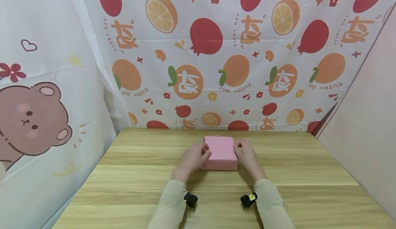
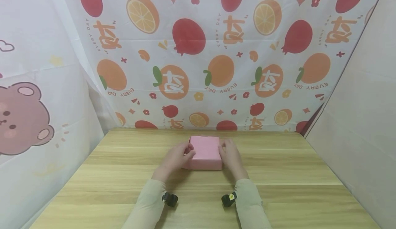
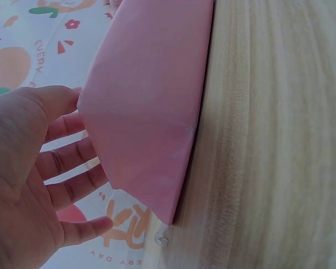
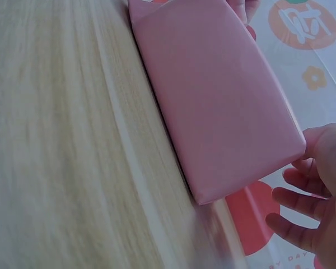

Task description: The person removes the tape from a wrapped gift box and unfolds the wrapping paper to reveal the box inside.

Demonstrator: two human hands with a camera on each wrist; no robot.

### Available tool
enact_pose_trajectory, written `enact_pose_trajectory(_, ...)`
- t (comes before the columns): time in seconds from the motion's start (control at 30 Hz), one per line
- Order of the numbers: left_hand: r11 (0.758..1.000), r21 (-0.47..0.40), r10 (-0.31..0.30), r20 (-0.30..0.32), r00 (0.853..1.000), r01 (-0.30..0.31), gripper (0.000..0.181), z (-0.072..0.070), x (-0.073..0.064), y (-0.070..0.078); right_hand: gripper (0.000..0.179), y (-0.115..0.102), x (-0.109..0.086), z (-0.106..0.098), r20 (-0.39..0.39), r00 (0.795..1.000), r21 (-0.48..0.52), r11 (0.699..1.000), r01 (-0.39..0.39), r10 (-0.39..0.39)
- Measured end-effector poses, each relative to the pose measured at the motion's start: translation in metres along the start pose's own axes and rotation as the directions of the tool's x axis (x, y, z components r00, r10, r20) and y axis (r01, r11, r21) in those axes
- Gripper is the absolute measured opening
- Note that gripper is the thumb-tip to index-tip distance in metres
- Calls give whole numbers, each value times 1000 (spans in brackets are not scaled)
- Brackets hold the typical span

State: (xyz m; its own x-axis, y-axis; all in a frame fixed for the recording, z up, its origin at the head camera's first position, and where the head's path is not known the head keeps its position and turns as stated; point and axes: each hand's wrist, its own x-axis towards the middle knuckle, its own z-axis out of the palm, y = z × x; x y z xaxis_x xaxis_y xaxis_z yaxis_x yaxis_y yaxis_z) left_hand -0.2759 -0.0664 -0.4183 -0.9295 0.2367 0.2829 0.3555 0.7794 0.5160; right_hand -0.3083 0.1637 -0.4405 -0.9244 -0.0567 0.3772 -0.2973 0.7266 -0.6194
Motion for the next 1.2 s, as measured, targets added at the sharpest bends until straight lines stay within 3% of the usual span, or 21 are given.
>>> enact_pose_trajectory(0.3, 1000, -7, -2, 9, 1000, 2, 15, 1, 0, -1, 13, 3, 1, -4, -9, 995, -23, 994, -104, 104)
enact_pose_trajectory(1.2, 999, -50, -15, 24, 1000, 16, 16, 3, 1, -4, 11, 10, 2, -11, -8, 981, -42, 980, -194, 194)
